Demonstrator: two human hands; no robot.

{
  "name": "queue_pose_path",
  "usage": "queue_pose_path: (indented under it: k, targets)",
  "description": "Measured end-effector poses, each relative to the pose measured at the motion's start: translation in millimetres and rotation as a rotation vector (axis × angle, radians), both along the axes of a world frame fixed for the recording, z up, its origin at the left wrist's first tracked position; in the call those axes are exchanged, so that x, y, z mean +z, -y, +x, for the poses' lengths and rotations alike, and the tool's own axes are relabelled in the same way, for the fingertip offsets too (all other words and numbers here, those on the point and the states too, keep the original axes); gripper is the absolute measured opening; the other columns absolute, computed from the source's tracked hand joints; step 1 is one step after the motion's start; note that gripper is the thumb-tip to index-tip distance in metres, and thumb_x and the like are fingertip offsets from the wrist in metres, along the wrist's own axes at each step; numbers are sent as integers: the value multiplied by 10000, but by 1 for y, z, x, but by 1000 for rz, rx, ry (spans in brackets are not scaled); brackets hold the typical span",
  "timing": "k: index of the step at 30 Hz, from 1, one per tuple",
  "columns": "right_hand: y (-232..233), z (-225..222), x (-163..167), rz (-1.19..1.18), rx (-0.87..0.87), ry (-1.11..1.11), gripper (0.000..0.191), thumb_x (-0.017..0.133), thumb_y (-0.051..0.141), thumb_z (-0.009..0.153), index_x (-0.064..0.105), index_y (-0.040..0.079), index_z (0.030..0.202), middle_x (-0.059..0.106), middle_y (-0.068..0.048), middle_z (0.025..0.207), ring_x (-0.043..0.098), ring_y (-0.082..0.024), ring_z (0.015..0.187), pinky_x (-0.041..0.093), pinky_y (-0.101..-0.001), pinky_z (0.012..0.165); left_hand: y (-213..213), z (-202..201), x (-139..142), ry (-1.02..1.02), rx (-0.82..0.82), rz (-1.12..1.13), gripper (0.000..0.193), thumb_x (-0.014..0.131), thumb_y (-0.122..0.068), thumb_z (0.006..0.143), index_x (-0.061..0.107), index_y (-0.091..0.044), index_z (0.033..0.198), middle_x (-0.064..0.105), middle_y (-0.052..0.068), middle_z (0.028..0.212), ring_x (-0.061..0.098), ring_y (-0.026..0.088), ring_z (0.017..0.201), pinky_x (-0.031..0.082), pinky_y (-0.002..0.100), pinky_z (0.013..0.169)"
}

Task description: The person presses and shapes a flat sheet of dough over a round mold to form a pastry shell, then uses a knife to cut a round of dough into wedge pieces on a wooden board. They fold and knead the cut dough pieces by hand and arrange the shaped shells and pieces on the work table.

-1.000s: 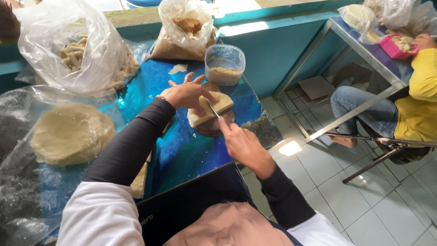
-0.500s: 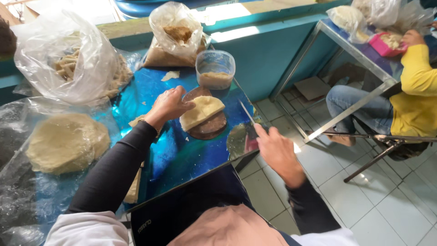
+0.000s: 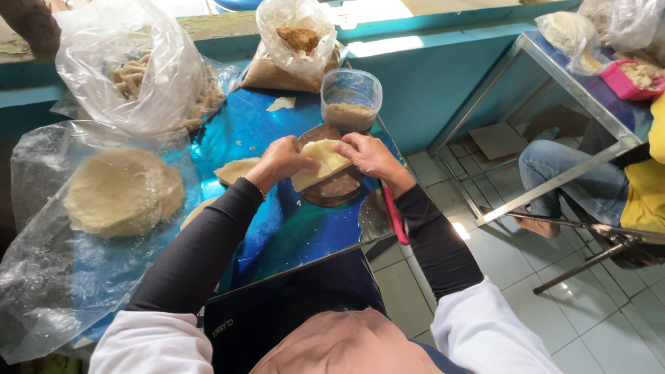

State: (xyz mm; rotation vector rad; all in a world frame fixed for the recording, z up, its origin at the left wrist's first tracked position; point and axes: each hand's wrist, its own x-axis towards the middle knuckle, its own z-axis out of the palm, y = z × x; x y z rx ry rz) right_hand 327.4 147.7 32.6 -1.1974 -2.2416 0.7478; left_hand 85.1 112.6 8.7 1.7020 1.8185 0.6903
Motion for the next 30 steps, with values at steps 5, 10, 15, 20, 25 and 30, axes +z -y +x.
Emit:
queue_pose_path:
  k: [5, 10, 15, 20, 25, 30]
  targets:
    - [-18, 1, 0, -200, -39, -4, 525, 822, 375, 787, 695, 35, 1166, 741, -93, 873, 713, -178, 750, 570, -332, 628, 5, 10, -18, 91, 92, 267, 568, 931, -325, 565, 630, 24, 898, 705, 193, 849, 686, 351, 838, 540, 450, 675]
    - [-25, 8, 7, -347, -3, -107, 400, 842, 266, 787, 738, 16, 1081, 734, -24, 880, 667, -95, 738, 538, -259, 574, 4, 1, -11, 221, 53, -1, 499, 908, -274, 635, 704, 36, 968, 720, 154, 894, 715, 262, 814, 546, 390, 691]
    - [-27, 14, -6, -256, 123, -202, 314, 818, 200, 820, 653, 38, 1032, 622, 3, 876, 562, -70, 777, 477, -243, 659, 14, -5, -1, 561, 69, -68, 436, 846, -154, 691, 612, 0, 1025, 685, 108, 902, 694, 205, 782, 556, 363, 620]
    - [-17, 18, 6, -218, 143, -321, 301, 787, 103, 852, 606, 53, 1087, 585, 16, 931, 548, -70, 824, 482, -234, 712, 21, -5, 7, 577, -20, 39, 448, 836, -148, 756, 583, -3, 1095, 692, 111, 916, 701, 174, 810, 569, 349, 651]
    - [10, 29, 75, -421, 488, -350, 390, 742, 54, 907, 547, 61, 1245, 615, 3, 1035, 599, -76, 982, 510, -239, 842, 29, -21, 33, 750, -131, -140, 479, 717, -320, 919, 561, -65, 1294, 703, 91, 1034, 693, 162, 865, 569, 329, 702]
    - [35, -15, 120, -291, 799, -50, 347, 683, 57, 962, 528, 59, 1273, 633, -42, 1185, 607, -146, 1188, 517, -314, 977, 43, -18, 54, 777, -338, -212, 497, 610, -328, 969, 531, -121, 1414, 717, 83, 1159, 688, 145, 978, 558, 310, 756]
